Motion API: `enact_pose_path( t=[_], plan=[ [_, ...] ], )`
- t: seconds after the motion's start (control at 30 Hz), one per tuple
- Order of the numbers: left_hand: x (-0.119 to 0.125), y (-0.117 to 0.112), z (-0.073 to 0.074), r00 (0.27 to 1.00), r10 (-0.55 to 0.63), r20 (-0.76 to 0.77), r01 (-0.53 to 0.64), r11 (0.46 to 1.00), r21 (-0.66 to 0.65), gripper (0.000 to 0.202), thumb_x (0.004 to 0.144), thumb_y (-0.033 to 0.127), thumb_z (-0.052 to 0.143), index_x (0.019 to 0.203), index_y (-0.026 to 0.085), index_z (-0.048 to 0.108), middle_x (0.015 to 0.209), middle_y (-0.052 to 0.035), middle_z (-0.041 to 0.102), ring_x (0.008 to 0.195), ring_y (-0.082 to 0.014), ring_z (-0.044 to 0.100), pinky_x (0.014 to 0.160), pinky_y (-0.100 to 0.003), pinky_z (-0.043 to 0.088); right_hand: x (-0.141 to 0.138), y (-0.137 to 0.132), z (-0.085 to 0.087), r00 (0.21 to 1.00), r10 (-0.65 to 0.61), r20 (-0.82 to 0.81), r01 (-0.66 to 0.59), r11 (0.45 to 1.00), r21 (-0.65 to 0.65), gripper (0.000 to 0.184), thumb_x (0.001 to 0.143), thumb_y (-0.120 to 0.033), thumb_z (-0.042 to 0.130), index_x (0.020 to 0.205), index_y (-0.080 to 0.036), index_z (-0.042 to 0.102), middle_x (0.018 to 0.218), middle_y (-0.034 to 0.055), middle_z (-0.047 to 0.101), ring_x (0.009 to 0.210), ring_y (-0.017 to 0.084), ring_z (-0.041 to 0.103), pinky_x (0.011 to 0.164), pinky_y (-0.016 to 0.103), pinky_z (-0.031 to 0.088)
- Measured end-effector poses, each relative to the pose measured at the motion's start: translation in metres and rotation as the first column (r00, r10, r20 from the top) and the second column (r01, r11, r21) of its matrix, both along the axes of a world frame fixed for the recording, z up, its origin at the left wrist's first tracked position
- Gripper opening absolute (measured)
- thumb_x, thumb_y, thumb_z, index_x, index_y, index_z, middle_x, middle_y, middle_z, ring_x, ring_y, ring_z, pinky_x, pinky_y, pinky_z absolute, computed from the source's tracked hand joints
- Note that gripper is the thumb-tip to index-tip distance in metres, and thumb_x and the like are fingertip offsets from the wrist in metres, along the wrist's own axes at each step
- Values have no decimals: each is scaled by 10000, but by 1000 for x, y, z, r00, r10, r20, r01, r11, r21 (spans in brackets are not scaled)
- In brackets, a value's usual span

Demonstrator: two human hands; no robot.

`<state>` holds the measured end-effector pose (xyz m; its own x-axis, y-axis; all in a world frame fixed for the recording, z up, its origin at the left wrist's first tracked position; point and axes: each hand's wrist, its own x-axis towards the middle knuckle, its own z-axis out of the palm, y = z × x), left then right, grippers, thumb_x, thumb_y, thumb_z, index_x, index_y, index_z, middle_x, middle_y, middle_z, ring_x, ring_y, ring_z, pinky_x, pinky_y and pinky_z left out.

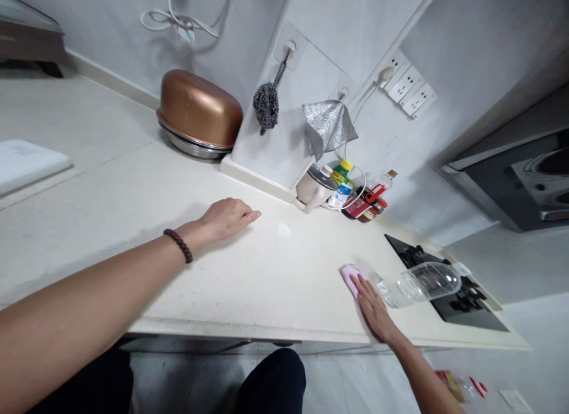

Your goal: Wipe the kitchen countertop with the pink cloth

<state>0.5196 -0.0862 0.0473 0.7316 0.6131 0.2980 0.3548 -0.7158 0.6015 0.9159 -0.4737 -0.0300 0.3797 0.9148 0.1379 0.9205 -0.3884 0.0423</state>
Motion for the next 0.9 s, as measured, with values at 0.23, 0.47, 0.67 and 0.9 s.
enact_pose_path(
  t=[0.23, 0.47, 0.67, 0.9],
  plan=[
    [3, 5, -2, 1000, 2, -12, -2, 1000, 0, 500, 904, 503, 426, 510, 197, 391, 489, 16, 357, 486, -116, 271, 552, -298, 193, 61, 80, 9, 998, -48, 35, 46, 997, 55, 560, 1008, -378, 181, 1554, -315, 294, 1549, -6, 412, 1452, 216, 332, 1184, 487, 289],
    [0, 15, -3, 999, 27, 31, -28, 999, 22, 507, 923, 488, 410, 513, 197, 345, 488, 14, 334, 495, -117, 256, 566, -315, 187, 88, 138, 29, 990, -129, 54, 128, 991, 33, 564, 995, -345, 171, 1539, -354, 318, 1537, -24, 430, 1409, 214, 409, 1159, 465, 318],
    [-3, 17, -1, 999, 37, 13, -38, 999, 8, 502, 921, 488, 406, 515, 200, 339, 498, 19, 322, 503, -120, 239, 576, -314, 177, 42, 130, 22, 999, 42, 22, -43, 998, 52, 542, 1016, -363, 191, 1550, -353, 280, 1547, -26, 416, 1452, 199, 330, 1183, 477, 278],
    [-6, 18, -1, 998, 58, 2, -58, 998, 17, 476, 907, 473, 417, 517, 203, 388, 502, 17, 342, 501, -123, 263, 570, -307, 186, -76, 78, 27, 967, 240, -87, -241, 970, -7, 510, 1037, -439, 233, 1536, -367, 309, 1616, -30, 262, 1505, 233, 177, 1200, 522, 209]
  ],
)
